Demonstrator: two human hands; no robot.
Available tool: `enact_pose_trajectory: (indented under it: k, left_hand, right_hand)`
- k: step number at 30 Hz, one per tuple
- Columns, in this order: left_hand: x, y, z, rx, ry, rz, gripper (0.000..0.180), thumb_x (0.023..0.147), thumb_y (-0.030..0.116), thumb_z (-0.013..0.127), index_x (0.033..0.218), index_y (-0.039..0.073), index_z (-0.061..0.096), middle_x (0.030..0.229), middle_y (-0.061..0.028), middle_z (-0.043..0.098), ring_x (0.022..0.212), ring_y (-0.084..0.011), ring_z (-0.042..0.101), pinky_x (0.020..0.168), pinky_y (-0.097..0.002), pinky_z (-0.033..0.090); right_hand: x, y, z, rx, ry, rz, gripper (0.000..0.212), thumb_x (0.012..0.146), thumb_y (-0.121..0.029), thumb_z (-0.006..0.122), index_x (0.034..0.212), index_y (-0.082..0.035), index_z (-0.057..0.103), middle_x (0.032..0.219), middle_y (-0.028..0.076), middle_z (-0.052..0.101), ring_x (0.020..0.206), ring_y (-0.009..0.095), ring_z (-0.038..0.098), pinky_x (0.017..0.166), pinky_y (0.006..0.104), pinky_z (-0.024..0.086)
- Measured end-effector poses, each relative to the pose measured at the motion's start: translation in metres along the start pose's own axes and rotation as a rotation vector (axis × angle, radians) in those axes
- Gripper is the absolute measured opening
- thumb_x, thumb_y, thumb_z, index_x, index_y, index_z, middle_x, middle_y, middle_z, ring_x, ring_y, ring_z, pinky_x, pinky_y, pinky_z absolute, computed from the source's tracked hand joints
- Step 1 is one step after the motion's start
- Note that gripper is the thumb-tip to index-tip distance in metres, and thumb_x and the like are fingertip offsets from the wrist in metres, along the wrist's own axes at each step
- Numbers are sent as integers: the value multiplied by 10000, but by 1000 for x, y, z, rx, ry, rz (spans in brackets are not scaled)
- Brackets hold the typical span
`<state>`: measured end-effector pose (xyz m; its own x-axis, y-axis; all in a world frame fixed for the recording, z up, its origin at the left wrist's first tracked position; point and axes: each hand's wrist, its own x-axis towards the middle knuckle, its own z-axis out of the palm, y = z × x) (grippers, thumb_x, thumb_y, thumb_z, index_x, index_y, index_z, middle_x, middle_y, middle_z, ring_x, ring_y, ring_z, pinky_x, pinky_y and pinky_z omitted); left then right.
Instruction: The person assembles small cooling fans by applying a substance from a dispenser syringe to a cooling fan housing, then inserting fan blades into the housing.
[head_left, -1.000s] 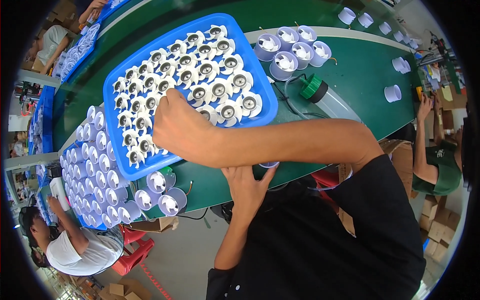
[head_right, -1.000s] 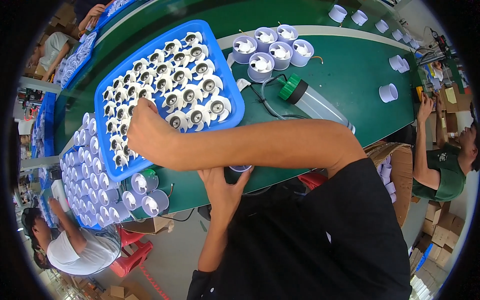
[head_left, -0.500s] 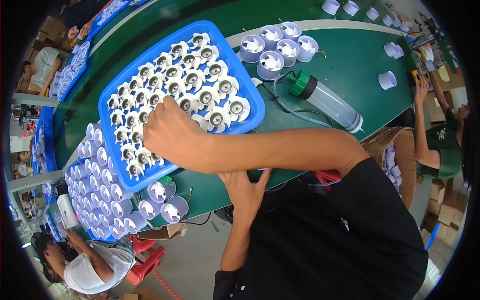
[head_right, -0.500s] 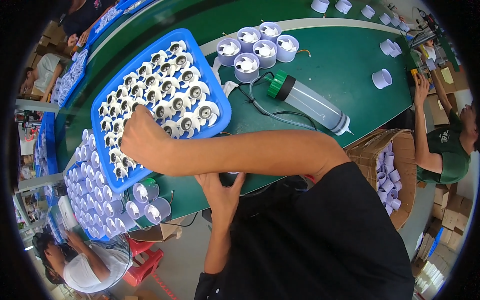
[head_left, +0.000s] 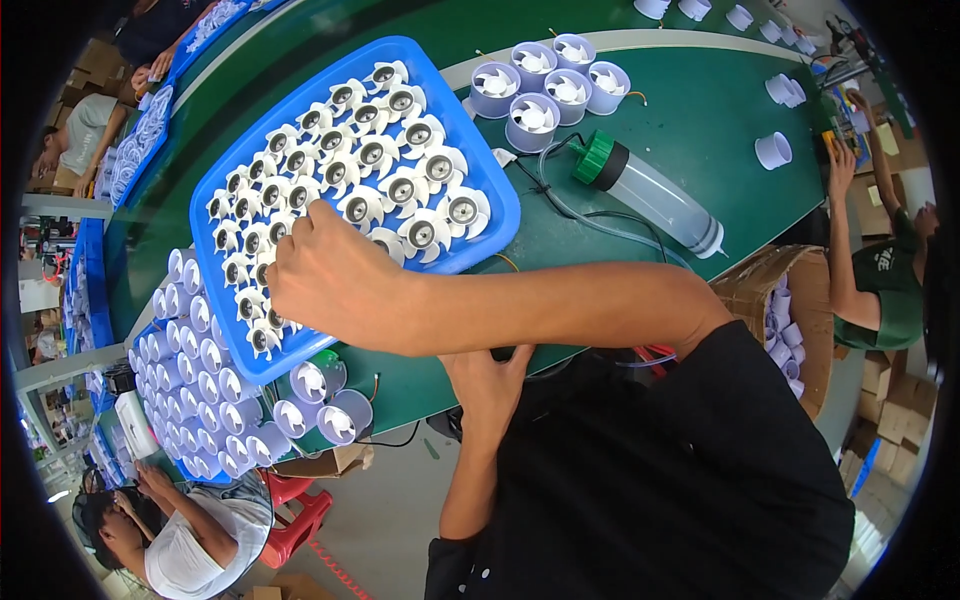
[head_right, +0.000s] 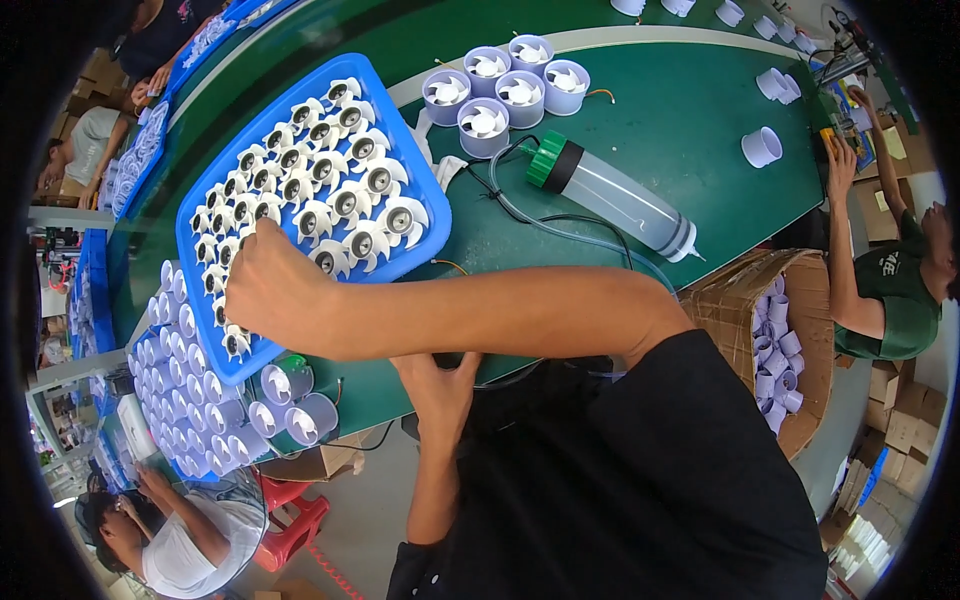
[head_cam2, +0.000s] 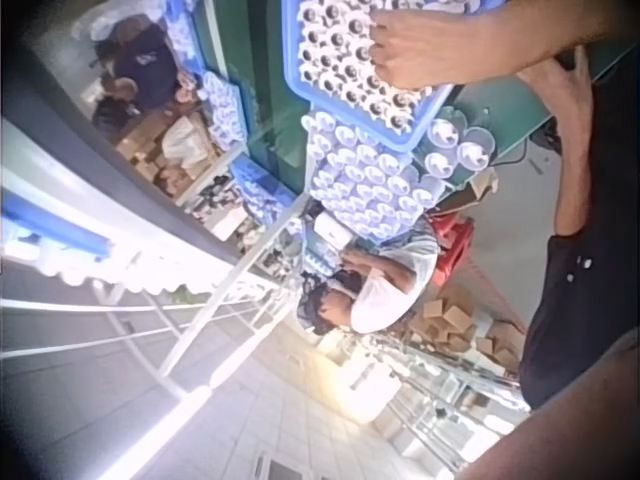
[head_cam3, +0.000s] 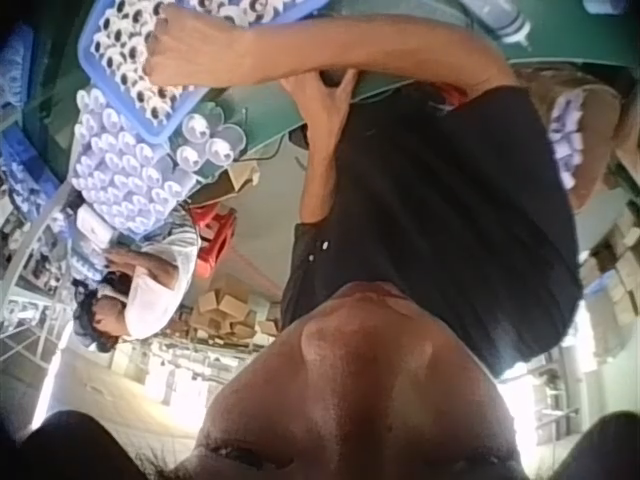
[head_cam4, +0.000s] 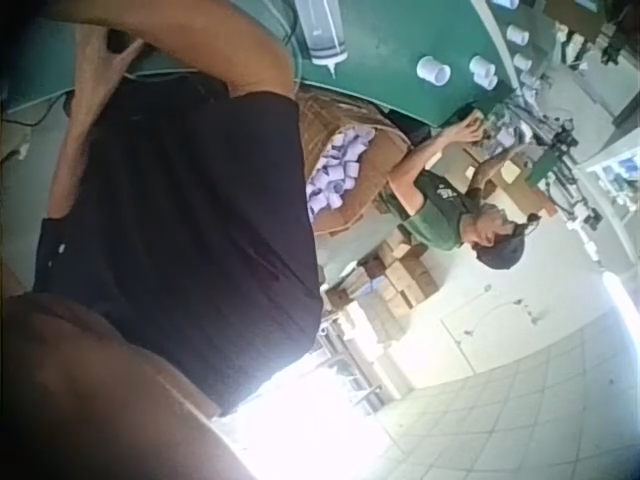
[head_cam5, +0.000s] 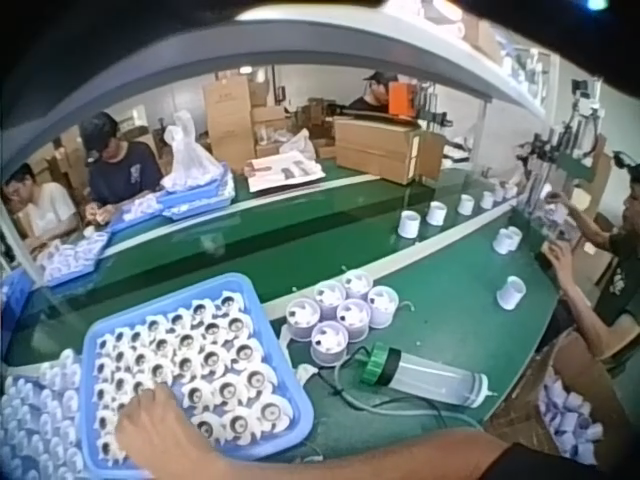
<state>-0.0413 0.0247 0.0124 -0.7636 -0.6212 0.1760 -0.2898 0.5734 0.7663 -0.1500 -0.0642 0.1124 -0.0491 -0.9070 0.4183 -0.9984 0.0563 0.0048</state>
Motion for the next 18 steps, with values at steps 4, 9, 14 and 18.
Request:
enact_pose_trajectory:
  k: [4,9,14,18]
  left_hand:
    - [-1,0,2,28,-11,18,583,687,170,869,1183,-4,619,1233,-215,609,1203,-430,494,1043,-503,354]
    - [-3,-4,1,21,-24,15,598,692,181,869,1199,-3,610,1250,-219,598,1212,-431,489,1053,-505,344]
    - [0,1,2,8,-1,15,582,694,176,865,1187,0,611,1238,-210,608,1199,-435,500,1055,-505,339]
    - [4,1,1,47,28,92,582,692,200,869,1183,7,623,1171,-165,657,1144,-383,569,1023,-514,347]
  right_hand:
    - [-5,5,0,-1,24,-24,72,730,-116,691,757,-51,675,683,51,619,680,187,616,634,324,407]
    - [-5,4,-1,13,-11,-56,69,711,-95,691,753,-42,676,690,52,618,697,186,616,633,319,414]
    - [-10,9,1,19,114,-108,73,677,-95,685,730,-46,672,686,44,609,694,175,601,631,309,412]
    - [-14,14,-1,23,196,-132,68,666,-101,678,703,-50,651,688,29,588,699,168,580,613,292,394]
